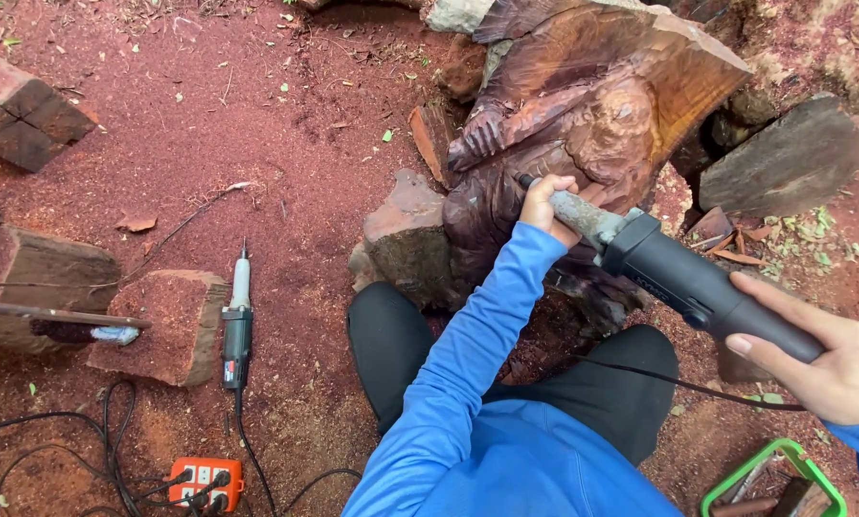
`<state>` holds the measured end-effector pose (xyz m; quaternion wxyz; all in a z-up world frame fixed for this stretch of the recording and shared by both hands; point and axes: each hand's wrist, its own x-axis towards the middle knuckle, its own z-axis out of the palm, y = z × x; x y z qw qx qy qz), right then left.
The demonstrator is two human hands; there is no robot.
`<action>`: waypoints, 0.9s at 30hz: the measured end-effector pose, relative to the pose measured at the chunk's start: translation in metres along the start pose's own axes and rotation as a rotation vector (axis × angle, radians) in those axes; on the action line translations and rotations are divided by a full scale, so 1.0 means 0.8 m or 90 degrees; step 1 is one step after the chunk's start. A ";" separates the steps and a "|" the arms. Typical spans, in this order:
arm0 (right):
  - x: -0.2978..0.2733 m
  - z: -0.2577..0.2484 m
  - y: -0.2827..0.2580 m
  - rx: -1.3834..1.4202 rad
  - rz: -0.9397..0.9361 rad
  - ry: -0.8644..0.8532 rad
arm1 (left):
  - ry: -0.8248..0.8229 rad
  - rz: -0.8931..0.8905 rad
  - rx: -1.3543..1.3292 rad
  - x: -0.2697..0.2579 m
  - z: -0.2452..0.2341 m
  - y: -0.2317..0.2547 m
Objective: Carving details into a wooden sculpture using a power rotary tool.
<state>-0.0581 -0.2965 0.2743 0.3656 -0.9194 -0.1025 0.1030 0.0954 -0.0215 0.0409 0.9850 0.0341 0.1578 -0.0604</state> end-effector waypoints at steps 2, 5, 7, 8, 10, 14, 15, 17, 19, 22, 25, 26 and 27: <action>-0.003 0.003 -0.012 -0.026 0.054 0.001 | -0.010 -0.021 -0.005 0.003 -0.003 0.004; -0.009 0.008 -0.025 -0.051 0.066 -0.001 | -0.015 -0.026 -0.002 -0.003 0.004 0.008; -0.013 0.011 -0.031 -0.055 0.080 -0.003 | -0.009 -0.032 0.002 -0.001 0.000 0.008; -0.014 0.012 -0.034 -0.060 0.091 -0.006 | -0.005 -0.034 0.007 0.001 -0.001 0.009; -0.021 0.017 -0.027 -0.066 0.076 0.005 | 0.010 -0.019 0.026 0.001 0.005 0.009; -0.029 0.022 -0.029 -0.073 0.088 0.022 | -0.020 0.000 0.046 0.013 -0.003 0.000; -0.028 0.022 -0.027 -0.072 0.087 0.023 | -0.021 0.000 0.048 0.013 0.000 0.001; -0.027 0.021 -0.023 -0.085 0.084 0.016 | 0.010 -0.009 0.056 0.011 0.003 0.002; -0.022 0.018 -0.023 -0.070 0.083 0.013 | -0.009 -0.001 0.032 0.010 -0.005 0.001; -0.018 0.017 -0.028 -0.057 0.089 0.007 | -0.003 0.000 0.023 0.005 0.000 0.004; -0.025 0.023 -0.026 -0.070 0.079 0.015 | 0.006 -0.003 0.045 0.012 -0.001 0.003; -0.031 0.027 -0.023 -0.078 0.068 0.030 | -0.009 -0.007 0.056 0.017 -0.004 0.001; -0.033 0.029 -0.019 -0.077 0.069 0.030 | -0.008 -0.007 0.057 0.014 0.001 0.000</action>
